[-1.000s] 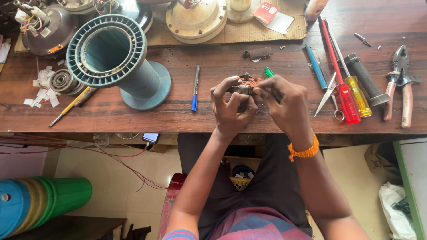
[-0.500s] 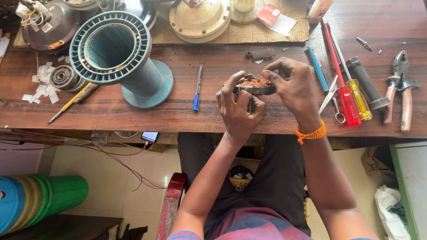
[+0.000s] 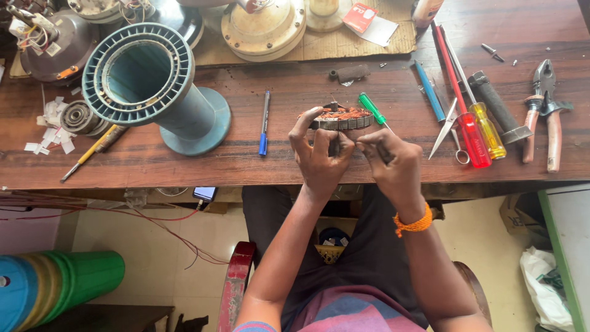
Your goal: The person sits at a workbench reworking an electric motor armature, holding the rotor and working on its copper windings and commutator by hand. They occasionally pick up a green-handled screwdriver to pry or adjust parts of the armature and reposition it while working around its circumference.
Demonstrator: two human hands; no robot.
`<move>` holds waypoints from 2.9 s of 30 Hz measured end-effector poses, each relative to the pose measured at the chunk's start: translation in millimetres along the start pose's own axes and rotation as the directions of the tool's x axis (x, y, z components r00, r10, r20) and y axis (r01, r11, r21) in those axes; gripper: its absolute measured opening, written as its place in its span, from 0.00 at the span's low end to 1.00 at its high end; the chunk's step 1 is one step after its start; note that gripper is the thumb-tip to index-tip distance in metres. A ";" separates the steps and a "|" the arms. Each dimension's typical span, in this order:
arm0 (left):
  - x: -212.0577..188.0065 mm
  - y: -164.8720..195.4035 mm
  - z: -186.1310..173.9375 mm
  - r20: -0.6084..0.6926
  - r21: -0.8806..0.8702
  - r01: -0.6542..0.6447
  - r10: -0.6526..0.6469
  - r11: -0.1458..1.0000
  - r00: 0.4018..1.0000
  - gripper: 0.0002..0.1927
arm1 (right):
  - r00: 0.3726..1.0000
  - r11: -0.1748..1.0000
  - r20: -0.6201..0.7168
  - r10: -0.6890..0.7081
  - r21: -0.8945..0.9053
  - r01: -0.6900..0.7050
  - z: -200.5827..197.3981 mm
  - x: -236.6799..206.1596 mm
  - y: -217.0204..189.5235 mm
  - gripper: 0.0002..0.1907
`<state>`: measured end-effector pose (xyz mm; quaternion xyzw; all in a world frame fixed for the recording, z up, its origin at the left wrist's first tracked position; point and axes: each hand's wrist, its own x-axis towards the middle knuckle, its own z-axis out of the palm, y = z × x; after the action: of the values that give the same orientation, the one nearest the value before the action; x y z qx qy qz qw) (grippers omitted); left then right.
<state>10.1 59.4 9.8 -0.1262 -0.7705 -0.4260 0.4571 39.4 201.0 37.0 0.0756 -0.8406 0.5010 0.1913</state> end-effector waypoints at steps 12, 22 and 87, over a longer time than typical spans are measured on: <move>5.3 -15.8 -19.1 0.125 0.051 -0.335 0.327 0.941 0.937 0.12 | 0.994 0.972 0.048 -0.097 0.218 0.084 6.8 -19.5 24.1 0.05; -1.7 -16.4 -11.6 0.086 -0.006 -0.159 0.159 0.987 0.983 0.10 | 0.977 0.980 0.086 -0.197 0.044 0.193 -14.9 11.2 -24.9 0.06; 3.7 -8.2 -19.4 -0.026 0.027 0.031 -0.030 0.999 0.999 0.09 | 0.995 0.997 0.074 0.072 0.000 -0.072 -11.0 64.5 -27.0 0.05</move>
<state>14.8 38.7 12.7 -0.1025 -0.7722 -0.4238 0.4621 -8.3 201.6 89.2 0.0638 -0.8486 0.5057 0.1417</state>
